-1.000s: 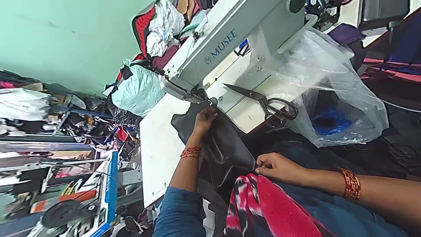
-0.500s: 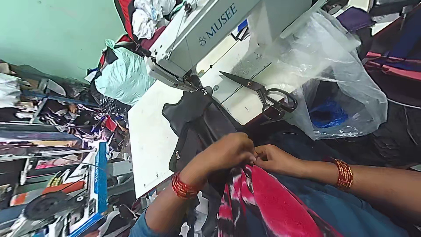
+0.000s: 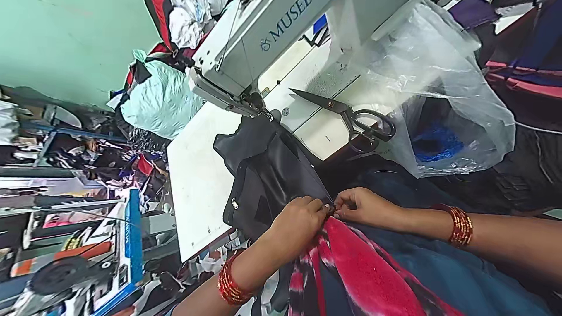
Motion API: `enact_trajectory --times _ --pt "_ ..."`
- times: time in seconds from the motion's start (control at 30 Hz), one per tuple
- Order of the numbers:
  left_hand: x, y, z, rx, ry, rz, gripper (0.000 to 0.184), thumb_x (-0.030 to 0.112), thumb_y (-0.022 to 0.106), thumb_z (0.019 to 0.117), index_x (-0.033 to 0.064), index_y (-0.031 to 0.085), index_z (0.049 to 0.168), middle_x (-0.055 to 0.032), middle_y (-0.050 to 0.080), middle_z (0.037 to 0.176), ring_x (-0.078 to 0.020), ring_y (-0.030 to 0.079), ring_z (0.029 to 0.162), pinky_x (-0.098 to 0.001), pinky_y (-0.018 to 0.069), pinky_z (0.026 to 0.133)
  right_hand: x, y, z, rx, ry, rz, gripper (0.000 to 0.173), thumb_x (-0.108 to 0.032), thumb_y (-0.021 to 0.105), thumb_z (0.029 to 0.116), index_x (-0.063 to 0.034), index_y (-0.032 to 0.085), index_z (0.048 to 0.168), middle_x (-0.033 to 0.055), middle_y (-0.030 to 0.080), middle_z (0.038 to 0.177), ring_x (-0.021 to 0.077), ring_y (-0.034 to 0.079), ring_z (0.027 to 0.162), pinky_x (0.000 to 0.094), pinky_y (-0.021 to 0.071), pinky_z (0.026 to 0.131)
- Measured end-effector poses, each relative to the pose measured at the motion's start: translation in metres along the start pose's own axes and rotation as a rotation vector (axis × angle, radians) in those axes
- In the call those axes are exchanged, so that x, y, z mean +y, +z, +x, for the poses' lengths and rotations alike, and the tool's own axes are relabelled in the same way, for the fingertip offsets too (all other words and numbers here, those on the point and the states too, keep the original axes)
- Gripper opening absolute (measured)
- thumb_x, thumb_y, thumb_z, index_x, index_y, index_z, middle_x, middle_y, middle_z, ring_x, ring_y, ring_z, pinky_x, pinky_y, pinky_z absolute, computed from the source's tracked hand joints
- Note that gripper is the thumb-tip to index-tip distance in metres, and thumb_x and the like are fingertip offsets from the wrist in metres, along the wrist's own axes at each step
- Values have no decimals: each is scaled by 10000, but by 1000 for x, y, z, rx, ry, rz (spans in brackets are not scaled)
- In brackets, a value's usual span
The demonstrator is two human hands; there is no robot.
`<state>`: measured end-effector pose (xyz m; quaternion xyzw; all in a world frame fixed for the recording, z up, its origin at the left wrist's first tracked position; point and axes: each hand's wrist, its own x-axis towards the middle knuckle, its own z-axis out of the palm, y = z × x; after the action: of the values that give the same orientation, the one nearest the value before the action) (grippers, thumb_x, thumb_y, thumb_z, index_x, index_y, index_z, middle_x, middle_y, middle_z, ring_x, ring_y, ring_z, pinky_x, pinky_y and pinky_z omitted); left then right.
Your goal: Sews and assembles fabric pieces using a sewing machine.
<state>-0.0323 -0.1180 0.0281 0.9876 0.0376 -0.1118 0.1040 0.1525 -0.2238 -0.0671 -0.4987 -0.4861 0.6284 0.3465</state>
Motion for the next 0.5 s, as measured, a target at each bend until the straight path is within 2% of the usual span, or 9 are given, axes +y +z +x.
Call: enact_trajectory --times 0.2,0.3,0.37,0.5 --pt "-8 6 1 12 9 -77 200 -17 643 885 17 776 1031 -140 739 932 -316 736 882 -439 605 783 1 1 -1 18 17 27 176 -193 649 999 -19 668 1014 -23 580 728 20 500 628 219 425 628" --pt "-8 6 1 7 9 -97 225 -22 636 876 14 776 1049 -149 746 976 -323 738 911 -445 603 798 3 1 -1 33 -17 31 232 -208 552 1054 -10 664 1013 -6 559 758 26 489 646 217 416 631" --pt "-8 7 1 -2 7 -122 231 -29 624 889 6 772 1063 -155 750 1023 -323 737 973 -441 600 853 4 1 1 39 -25 49 253 -209 519 1074 -15 659 991 -17 544 746 15 486 639 199 413 626" --pt "-12 8 2 -7 -11 -235 201 -14 603 933 -1 769 1046 -164 755 1081 -343 697 1157 -432 538 1041 4 1 3 28 -25 44 233 -204 552 1060 -6 664 1008 -6 559 746 16 490 628 197 422 619"
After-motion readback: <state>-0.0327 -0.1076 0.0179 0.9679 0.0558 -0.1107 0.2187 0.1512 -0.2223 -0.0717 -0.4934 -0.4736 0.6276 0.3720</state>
